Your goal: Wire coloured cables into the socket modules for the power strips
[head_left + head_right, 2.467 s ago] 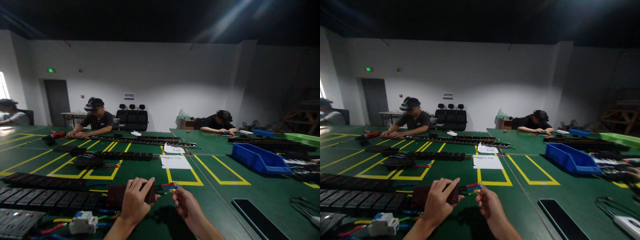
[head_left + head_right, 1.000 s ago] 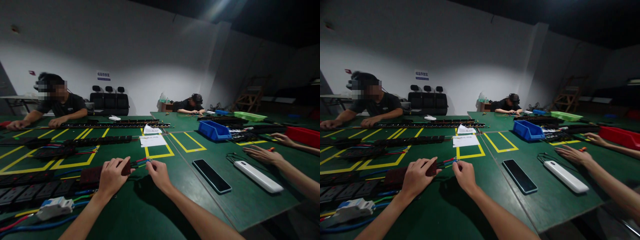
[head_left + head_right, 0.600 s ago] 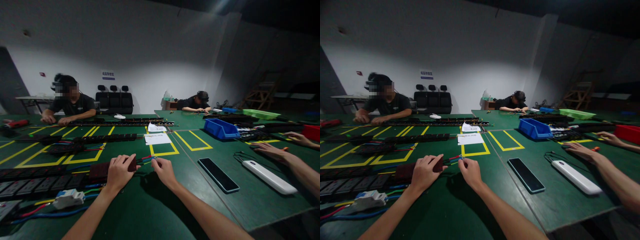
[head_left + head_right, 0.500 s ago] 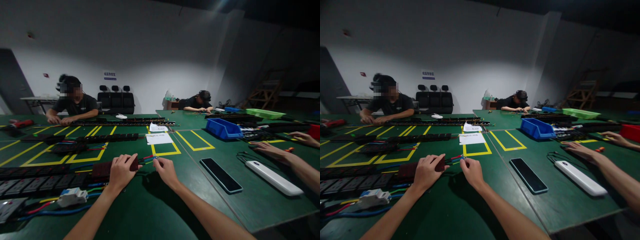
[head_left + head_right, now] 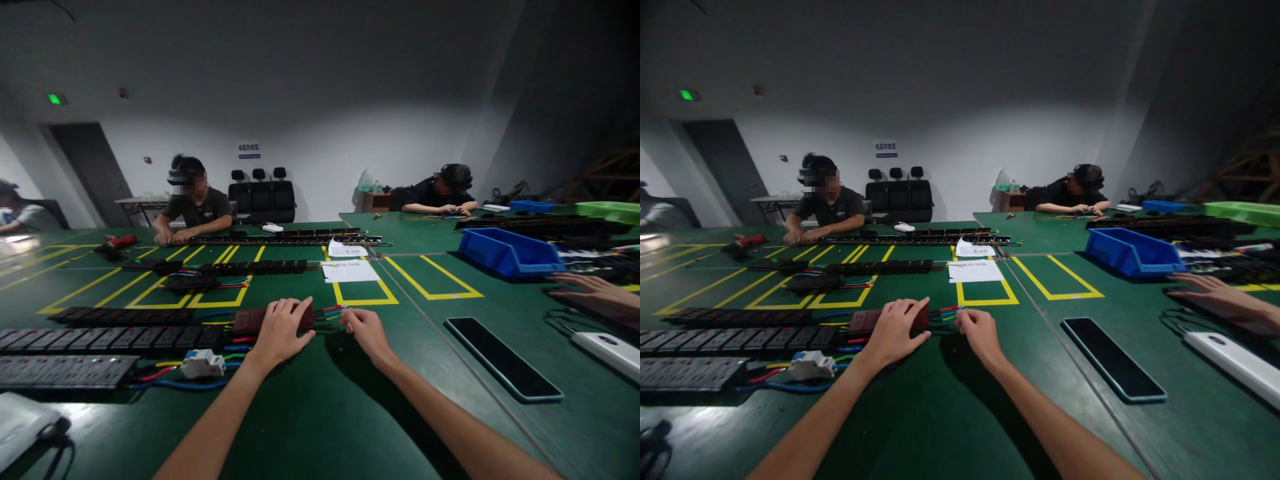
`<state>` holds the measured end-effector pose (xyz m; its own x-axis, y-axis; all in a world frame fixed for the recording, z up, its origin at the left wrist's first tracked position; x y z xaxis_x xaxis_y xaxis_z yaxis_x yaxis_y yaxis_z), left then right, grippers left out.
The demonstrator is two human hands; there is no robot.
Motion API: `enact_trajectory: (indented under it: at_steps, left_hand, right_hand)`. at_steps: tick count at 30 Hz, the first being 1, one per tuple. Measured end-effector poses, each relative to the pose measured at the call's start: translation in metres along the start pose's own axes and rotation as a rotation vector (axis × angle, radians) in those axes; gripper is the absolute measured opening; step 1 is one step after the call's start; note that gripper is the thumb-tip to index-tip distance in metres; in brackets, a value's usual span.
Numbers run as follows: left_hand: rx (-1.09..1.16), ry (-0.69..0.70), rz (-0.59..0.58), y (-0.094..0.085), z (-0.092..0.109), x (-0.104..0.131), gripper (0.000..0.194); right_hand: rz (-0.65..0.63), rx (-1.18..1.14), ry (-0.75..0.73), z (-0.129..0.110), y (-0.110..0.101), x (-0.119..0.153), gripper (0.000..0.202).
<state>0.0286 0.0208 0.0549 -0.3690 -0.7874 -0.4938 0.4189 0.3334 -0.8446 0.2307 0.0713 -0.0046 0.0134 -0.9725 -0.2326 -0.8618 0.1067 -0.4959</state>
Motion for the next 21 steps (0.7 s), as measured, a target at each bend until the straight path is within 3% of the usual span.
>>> enact_trajectory:
  at_steps: [8, 14, 17, 21]
  left_hand:
    - [0.123, -0.027, -0.147, -0.012, -0.008, -0.007, 0.054]
    - [0.127, -0.011, -0.091, -0.033, -0.01, -0.028, 0.061]
    - [0.12, 0.06, -0.073, -0.044, -0.007, -0.037, 0.064]
    - [0.073, 0.129, -0.101, -0.055, -0.007, -0.046, 0.066]
  right_hand:
    - [0.037, -0.086, 0.041, -0.001, -0.004, 0.003, 0.045]
    - [0.172, -0.515, 0.195, 0.002, -0.019, 0.003, 0.04]
    - [0.269, -0.562, 0.231, 0.009, -0.024, 0.001, 0.037]
    - [0.252, -0.567, 0.266, 0.015, -0.02, 0.001, 0.043]
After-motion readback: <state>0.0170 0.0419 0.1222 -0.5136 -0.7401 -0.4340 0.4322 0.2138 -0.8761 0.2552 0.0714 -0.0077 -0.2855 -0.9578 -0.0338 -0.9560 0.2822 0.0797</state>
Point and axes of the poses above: each hand's wrist, its own x-axis away from the middle knuckle, its own y-axis out of the palm, z = x × y, the point moved 6 cm from there along -x, towards the middle knuckle, and after that the axes turned 12 degrees about x, right-handed, at the moved point
